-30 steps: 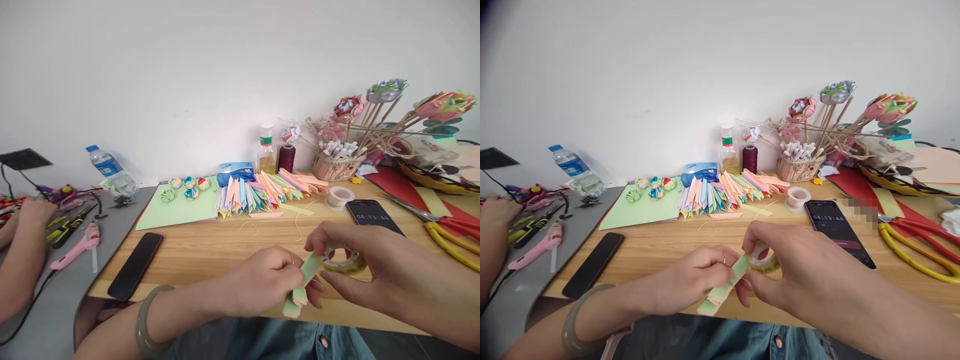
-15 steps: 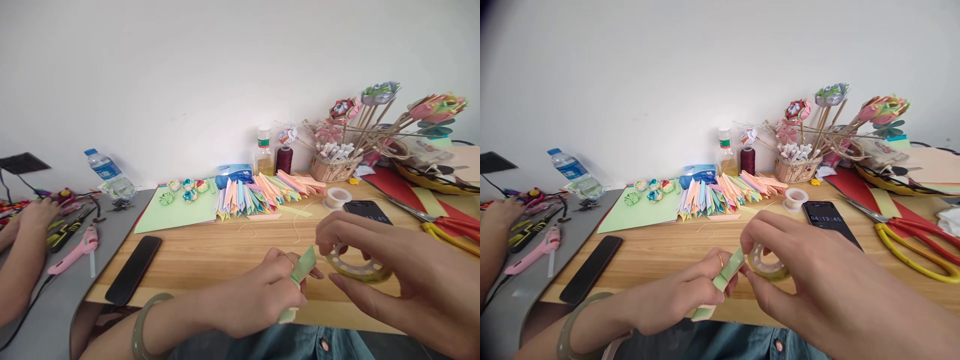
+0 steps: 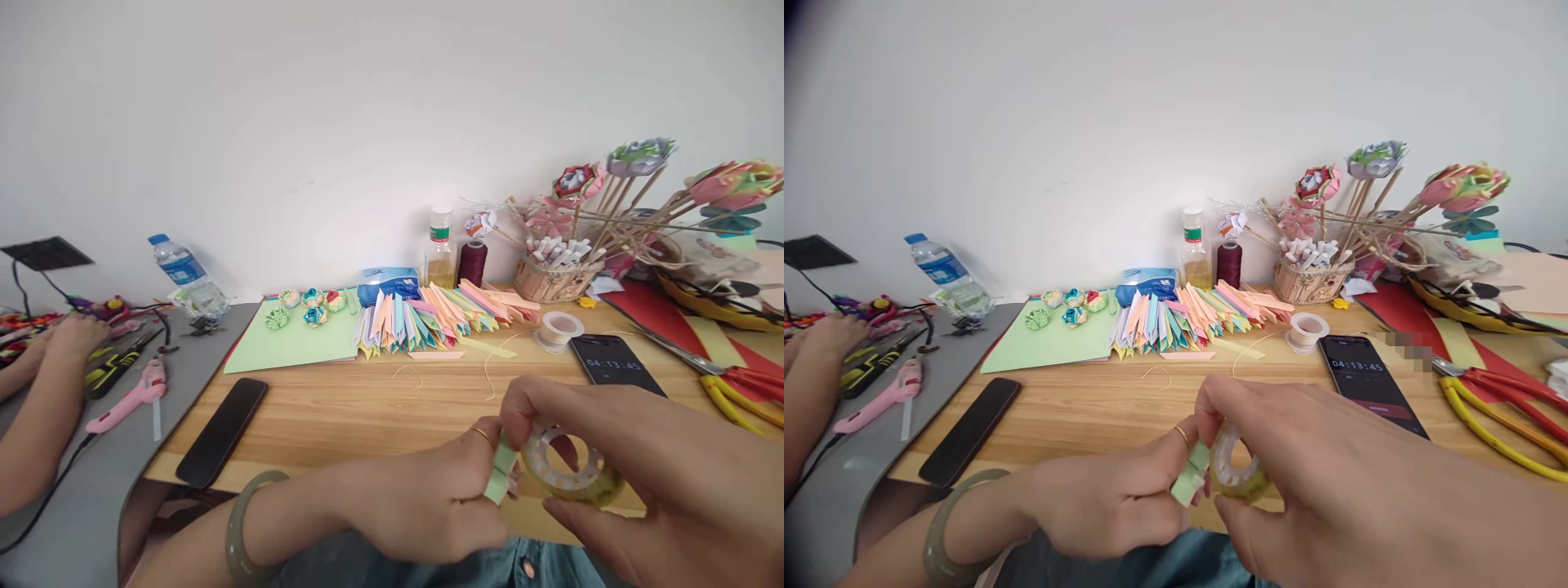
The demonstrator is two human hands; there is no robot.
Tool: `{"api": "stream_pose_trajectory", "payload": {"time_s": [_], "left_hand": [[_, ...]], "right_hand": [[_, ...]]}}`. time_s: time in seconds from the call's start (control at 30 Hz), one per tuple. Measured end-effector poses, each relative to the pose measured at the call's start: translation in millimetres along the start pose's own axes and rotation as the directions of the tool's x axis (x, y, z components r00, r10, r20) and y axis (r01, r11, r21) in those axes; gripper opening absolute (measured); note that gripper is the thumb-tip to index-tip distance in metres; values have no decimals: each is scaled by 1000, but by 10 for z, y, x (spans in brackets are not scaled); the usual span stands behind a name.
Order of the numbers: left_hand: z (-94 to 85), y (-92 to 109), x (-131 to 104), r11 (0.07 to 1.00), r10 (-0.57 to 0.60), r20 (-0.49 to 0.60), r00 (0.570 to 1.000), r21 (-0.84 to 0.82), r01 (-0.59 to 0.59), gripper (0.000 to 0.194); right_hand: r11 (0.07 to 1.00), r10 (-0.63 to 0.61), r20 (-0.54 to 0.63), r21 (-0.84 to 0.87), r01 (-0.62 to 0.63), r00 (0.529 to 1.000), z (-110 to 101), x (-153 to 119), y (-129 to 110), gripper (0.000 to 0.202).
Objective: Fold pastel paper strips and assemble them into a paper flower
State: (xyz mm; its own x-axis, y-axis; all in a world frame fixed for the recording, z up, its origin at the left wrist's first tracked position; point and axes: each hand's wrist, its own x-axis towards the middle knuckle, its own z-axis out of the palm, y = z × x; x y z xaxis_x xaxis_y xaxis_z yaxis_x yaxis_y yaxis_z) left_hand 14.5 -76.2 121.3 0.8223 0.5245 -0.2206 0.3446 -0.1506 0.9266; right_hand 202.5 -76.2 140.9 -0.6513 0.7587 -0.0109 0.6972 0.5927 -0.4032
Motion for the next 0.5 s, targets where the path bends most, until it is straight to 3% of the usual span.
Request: {"api": "stream_pose_trajectory", "payload": {"time_s": [0.27, 0.5], "left_hand": [[16, -6, 44, 999, 19, -95, 995, -29, -22, 36], [56, -20, 11, 998, -54, -121, 991, -35, 50, 25]], "right_hand": [[994, 1, -17, -105, -3, 1000, 55, -23, 25, 29], [985, -4, -16, -171, 1, 1000, 68, -62, 10, 27]]}}
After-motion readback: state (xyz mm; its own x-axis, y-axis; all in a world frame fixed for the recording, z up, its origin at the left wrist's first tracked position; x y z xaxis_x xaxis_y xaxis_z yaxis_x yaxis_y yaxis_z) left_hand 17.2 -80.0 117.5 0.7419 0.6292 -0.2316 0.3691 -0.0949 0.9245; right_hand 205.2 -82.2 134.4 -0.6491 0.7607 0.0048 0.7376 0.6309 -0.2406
